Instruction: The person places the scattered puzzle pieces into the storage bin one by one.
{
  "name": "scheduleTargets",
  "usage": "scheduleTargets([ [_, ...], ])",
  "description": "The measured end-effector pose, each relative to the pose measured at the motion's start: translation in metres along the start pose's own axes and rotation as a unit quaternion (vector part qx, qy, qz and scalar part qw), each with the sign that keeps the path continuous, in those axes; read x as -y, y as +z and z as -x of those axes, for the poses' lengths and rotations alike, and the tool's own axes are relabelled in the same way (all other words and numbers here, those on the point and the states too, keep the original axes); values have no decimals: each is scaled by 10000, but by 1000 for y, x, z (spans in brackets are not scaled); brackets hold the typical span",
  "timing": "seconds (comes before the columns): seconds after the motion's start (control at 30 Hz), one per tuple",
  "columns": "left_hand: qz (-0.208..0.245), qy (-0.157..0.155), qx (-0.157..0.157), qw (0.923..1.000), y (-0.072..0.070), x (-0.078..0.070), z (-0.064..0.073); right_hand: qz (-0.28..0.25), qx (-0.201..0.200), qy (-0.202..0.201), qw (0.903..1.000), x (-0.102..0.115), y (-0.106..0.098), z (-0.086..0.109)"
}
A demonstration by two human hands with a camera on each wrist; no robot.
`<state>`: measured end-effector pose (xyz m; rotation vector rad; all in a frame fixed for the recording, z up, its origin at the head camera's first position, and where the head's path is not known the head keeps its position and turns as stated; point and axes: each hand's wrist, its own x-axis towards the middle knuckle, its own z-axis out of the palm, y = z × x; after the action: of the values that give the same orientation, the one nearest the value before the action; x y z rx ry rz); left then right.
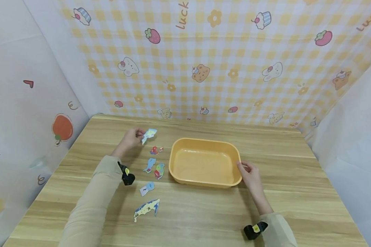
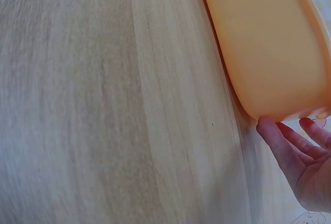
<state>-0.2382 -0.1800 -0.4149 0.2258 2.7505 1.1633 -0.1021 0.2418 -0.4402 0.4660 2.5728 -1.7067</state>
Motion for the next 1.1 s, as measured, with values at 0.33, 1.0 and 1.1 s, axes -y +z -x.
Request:
scheduleTargets([
  [0.33, 10, 44, -64, 10000, -4, 4, 1, 59, -87, 42, 9999, 0, 1, -1],
  [1.0, 201, 13, 69, 9998, -8, -15, 5, 122, -108, 106, 9998, -1, 1, -2],
  [1.1, 234, 50, 68, 9997, -7, -17, 5, 146, -114, 109, 9998, -1, 1, -2],
])
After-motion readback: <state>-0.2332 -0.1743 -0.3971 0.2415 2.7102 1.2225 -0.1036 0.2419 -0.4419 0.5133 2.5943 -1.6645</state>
